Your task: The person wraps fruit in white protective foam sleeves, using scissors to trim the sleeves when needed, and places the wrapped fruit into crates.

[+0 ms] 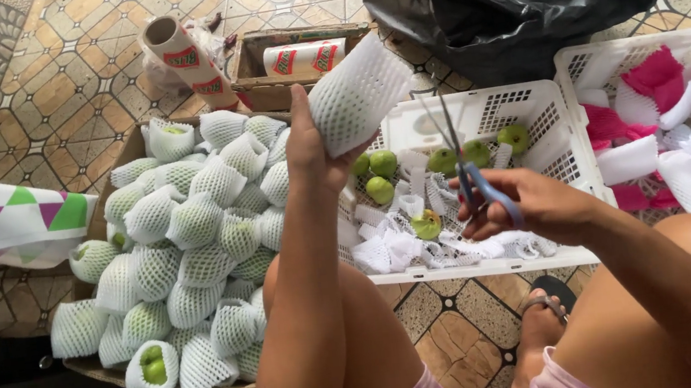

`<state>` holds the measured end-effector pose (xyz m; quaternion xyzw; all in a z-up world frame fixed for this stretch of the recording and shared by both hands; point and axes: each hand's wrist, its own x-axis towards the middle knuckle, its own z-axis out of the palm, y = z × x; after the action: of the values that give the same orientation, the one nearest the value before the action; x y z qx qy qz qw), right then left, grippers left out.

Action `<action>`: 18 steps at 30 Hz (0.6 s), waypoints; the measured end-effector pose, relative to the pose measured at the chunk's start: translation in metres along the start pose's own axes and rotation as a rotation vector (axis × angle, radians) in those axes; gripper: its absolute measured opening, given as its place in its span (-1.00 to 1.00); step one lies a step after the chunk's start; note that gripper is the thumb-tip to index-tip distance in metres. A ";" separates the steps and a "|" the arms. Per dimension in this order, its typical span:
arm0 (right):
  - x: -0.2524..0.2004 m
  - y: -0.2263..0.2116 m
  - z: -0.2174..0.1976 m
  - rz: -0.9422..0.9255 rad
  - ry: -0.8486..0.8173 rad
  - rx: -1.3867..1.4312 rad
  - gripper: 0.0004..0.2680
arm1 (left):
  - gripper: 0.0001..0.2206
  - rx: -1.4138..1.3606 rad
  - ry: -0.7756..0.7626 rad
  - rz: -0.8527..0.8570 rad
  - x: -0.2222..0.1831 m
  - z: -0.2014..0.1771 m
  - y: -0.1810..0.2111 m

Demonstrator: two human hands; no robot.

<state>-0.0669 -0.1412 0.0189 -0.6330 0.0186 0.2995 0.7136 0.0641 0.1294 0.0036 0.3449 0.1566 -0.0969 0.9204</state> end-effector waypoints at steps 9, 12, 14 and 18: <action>0.014 0.027 0.000 0.017 -0.045 -0.096 -0.40 | -0.33 0.247 -0.102 0.047 0.004 0.003 -0.020; 0.011 0.020 0.003 -0.027 -0.006 -0.066 -0.43 | -0.26 0.323 -0.115 0.070 -0.006 0.012 -0.026; 0.009 0.016 0.005 -0.036 -0.015 -0.076 -0.44 | -0.19 0.410 -0.124 0.163 -0.016 0.021 -0.027; 0.009 0.015 0.006 -0.084 0.000 -0.070 -0.47 | -0.18 0.539 -0.173 0.386 -0.020 0.030 -0.036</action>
<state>-0.0683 -0.1323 0.0033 -0.6577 -0.0183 0.2699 0.7031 0.0419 0.0843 0.0100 0.5894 -0.0215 0.0121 0.8075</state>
